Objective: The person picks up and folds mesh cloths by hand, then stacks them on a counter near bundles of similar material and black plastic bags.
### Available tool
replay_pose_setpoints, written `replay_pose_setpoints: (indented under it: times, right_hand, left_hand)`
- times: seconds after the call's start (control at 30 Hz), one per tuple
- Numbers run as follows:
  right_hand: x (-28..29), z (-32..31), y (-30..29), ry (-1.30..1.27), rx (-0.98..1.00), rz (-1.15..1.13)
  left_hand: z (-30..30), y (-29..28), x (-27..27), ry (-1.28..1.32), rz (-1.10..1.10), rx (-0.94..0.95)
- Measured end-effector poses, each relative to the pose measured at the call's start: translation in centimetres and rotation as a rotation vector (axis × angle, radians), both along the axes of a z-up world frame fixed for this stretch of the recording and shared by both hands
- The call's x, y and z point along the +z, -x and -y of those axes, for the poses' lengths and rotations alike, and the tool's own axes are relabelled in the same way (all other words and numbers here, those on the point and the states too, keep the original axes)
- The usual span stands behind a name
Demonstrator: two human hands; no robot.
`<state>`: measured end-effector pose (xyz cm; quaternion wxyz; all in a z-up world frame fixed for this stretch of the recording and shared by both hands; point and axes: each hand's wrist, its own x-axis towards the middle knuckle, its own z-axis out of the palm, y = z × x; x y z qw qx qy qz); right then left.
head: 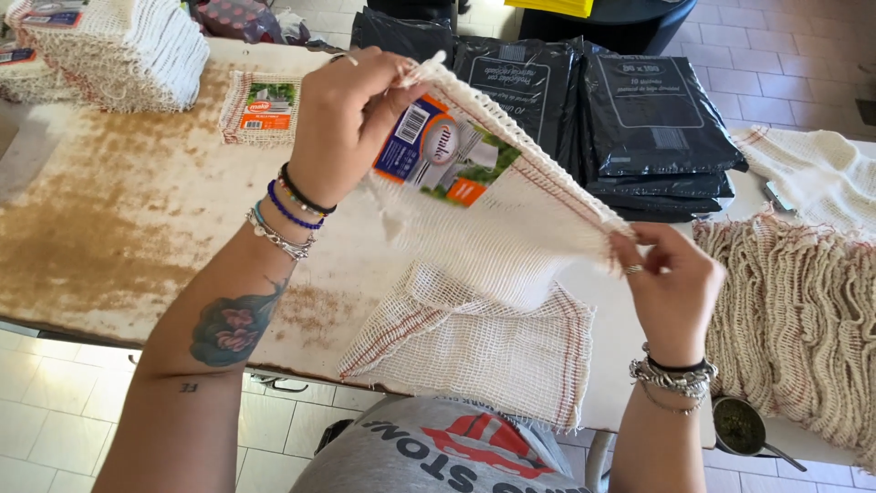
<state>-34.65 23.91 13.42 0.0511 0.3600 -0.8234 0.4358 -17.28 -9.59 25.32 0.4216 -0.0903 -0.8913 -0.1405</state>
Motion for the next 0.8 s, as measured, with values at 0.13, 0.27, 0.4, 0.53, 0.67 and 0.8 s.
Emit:
replay_pose_setpoints:
  times: [0.13, 0.27, 0.4, 0.53, 0.67, 0.8]
  right_hand:
    - [-1.7, -3.4, -0.2, 0.089, 0.043, -0.499]
    - [-3.7, -6.4, -5.3, -0.007, 0.072, -0.388]
    - [-10.8, -8.2, -8.4, -0.171, 0.074, -0.133]
    - [-13.4, -8.8, -11.7, -0.23, -0.073, -0.047]
    - [-11.8, -7.5, -11.7, -0.078, -0.114, 0.023]
    - [-11.8, -7.4, -10.2, -0.029, -0.086, -0.062]
  left_hand:
    - [-0.9, -3.3, -1.9, -0.034, -0.041, 0.014]
    - [-1.8, -9.3, -11.7, -0.22, 0.222, -0.057]
    - [-4.5, -13.4, -20.0, -0.521, 0.582, -0.097]
    - [-7.3, -14.8, -21.4, -1.177, 0.725, -0.19]
    - [-7.4, -12.7, -22.4, -1.202, 0.47, -0.393]
    - [-6.3, -9.6, -20.2, -1.152, 0.376, -0.511]
